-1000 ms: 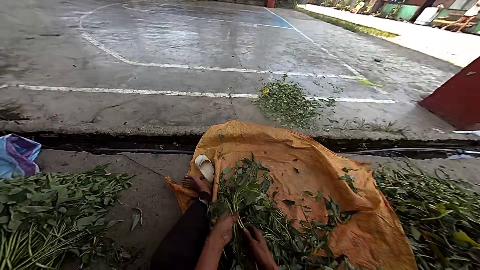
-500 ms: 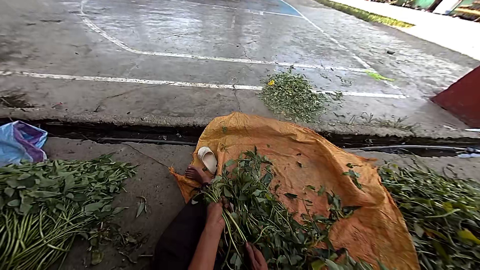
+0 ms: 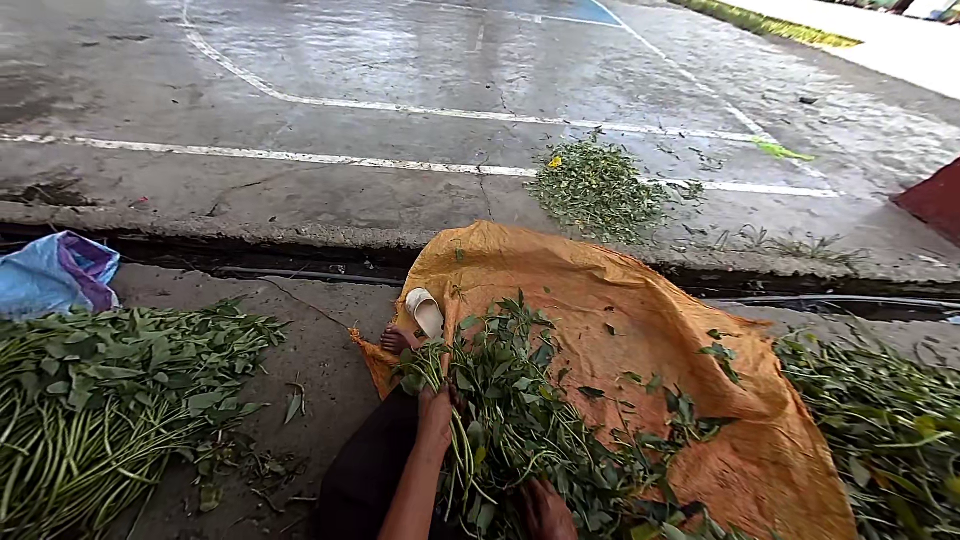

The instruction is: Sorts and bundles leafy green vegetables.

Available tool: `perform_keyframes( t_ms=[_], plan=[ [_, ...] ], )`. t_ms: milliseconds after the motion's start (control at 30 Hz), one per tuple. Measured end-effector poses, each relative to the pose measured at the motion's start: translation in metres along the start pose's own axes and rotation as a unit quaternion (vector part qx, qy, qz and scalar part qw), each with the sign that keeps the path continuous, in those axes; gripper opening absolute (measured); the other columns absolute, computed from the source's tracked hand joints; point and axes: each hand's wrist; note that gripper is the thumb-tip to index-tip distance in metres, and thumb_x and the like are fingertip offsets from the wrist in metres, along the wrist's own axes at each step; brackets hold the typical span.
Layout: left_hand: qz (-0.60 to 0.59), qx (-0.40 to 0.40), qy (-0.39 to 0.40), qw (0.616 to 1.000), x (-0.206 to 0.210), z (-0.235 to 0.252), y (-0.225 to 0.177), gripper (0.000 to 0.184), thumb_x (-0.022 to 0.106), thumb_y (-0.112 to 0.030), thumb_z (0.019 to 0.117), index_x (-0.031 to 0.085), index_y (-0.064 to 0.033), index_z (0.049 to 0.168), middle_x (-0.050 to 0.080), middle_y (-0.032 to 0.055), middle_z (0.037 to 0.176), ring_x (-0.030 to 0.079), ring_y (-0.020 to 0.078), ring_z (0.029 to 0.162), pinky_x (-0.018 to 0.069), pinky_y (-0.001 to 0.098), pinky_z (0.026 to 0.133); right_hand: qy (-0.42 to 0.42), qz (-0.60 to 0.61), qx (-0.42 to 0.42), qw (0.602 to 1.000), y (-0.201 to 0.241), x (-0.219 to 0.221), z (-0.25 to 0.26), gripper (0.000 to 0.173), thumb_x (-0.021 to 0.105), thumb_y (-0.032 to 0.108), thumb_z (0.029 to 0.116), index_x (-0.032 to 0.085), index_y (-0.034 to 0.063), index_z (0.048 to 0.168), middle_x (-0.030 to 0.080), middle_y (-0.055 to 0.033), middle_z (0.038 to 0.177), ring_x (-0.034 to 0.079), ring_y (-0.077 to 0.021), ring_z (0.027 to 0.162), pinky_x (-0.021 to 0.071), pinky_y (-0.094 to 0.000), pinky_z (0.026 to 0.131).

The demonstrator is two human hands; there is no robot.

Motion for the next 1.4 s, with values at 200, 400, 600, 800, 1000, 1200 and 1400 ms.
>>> perform_keyframes(
  t_ms=[200, 400, 600, 800, 1000, 1200, 1400],
  plan=[
    [0.044, -0.033, 0.043, 0.998, 0.010, -0.009, 0.013, 0.015, 0.040, -0.005, 0.1098, 0.050, 0.0049, 0.113, 0.050, 0.0051, 0.079, 0.052, 0.0093, 0.059, 0.0499, 0.0217, 0.057, 0.102, -0.072, -0.097, 0.987, 0.045, 0.008, 0.016, 0.050, 0.052, 0.037, 0.1066, 0.059, -0.0046, 0.133, 0.072, -0.0231, 0.108, 0.070, -0.0406, 0.101, 0.0527, -0.0583, 0.090],
    [-0.037, 0.102, -0.052, 0.993, -0.011, 0.005, -0.022, 0.016, 0.036, -0.003, 0.1096, 0.049, 0.0058, 0.114, 0.049, 0.0036, 0.079, 0.051, 0.0074, 0.060, 0.0480, 0.0200, 0.059, -0.154, -0.055, -0.096, 0.982, 0.022, 0.046, 0.038, 0.031, 0.053, 0.018, 0.1021, 0.073, -0.0045, 0.094, 0.073, -0.0225, 0.086, 0.074, -0.0405, 0.083, 0.0570, -0.0568, 0.071],
    [-0.027, 0.065, -0.026, 0.997, 0.000, 0.002, -0.005, 0.018, 0.038, -0.003, 0.1094, 0.049, 0.0075, 0.119, 0.052, 0.0059, 0.082, 0.054, 0.0082, 0.063, 0.0506, 0.0208, 0.060, 0.049, -0.202, 0.080, 0.975, -0.018, 0.039, 0.108, 0.067, 0.056, 0.014, 0.1017, 0.028, 0.0017, 0.161, 0.043, -0.0276, 0.155, 0.040, -0.0456, 0.145, 0.0259, -0.0620, 0.120],
    [-0.051, 0.046, -0.016, 0.998, -0.001, 0.001, -0.010, 0.019, 0.037, -0.005, 0.1101, 0.051, 0.0058, 0.116, 0.053, 0.0042, 0.079, 0.056, 0.0080, 0.060, 0.0516, 0.0206, 0.059, -0.016, 0.363, 0.082, 0.928, -0.033, -0.038, 0.076, 0.038, 0.041, 0.013, 0.1102, 0.047, -0.0058, 0.143, 0.063, -0.0168, 0.120, 0.062, -0.0159, 0.101, 0.0514, -0.0324, 0.090],
    [-0.039, 0.029, 0.024, 0.999, 0.004, -0.007, 0.000, 0.017, 0.042, -0.003, 0.1082, 0.051, 0.0070, 0.118, 0.055, 0.0059, 0.081, 0.056, 0.0091, 0.062, 0.0522, 0.0223, 0.061, -0.009, 0.525, 0.087, 0.847, -0.061, -0.024, 0.033, 0.049, 0.038, 0.003, 0.1071, 0.027, -0.0002, 0.154, 0.060, -0.0095, 0.117, 0.062, -0.0063, 0.092, 0.0537, -0.0264, 0.083],
    [-0.020, -0.017, 0.066, 0.998, 0.007, -0.014, 0.013, 0.011, 0.043, 0.004, 0.1056, 0.051, 0.0051, 0.113, 0.058, 0.0055, 0.079, 0.059, 0.0097, 0.063, 0.0537, 0.0230, 0.061, -0.011, 0.090, 0.209, 0.974, -0.086, -0.003, 0.044, 0.060, 0.064, 0.018, 0.0999, 0.042, -0.0043, 0.151, 0.051, -0.0318, 0.145, 0.055, -0.0451, 0.129, 0.0445, -0.0571, 0.109],
    [0.025, -0.016, 0.087, 0.996, 0.009, -0.011, 0.020, 0.011, 0.044, 0.003, 0.1058, 0.051, 0.0059, 0.114, 0.058, 0.0069, 0.081, 0.059, 0.0102, 0.063, 0.0535, 0.0228, 0.062, -0.088, -0.126, 0.049, 0.987, -0.063, -0.012, 0.069, 0.060, 0.062, 0.009, 0.0965, 0.045, 0.0046, 0.154, 0.048, -0.0224, 0.154, 0.045, -0.0455, 0.141, 0.0331, -0.0631, 0.115]
  ],
)
Point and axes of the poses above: each hand's wrist, its own z-axis towards the middle knuckle, its own x-axis out of the palm, y = z × x
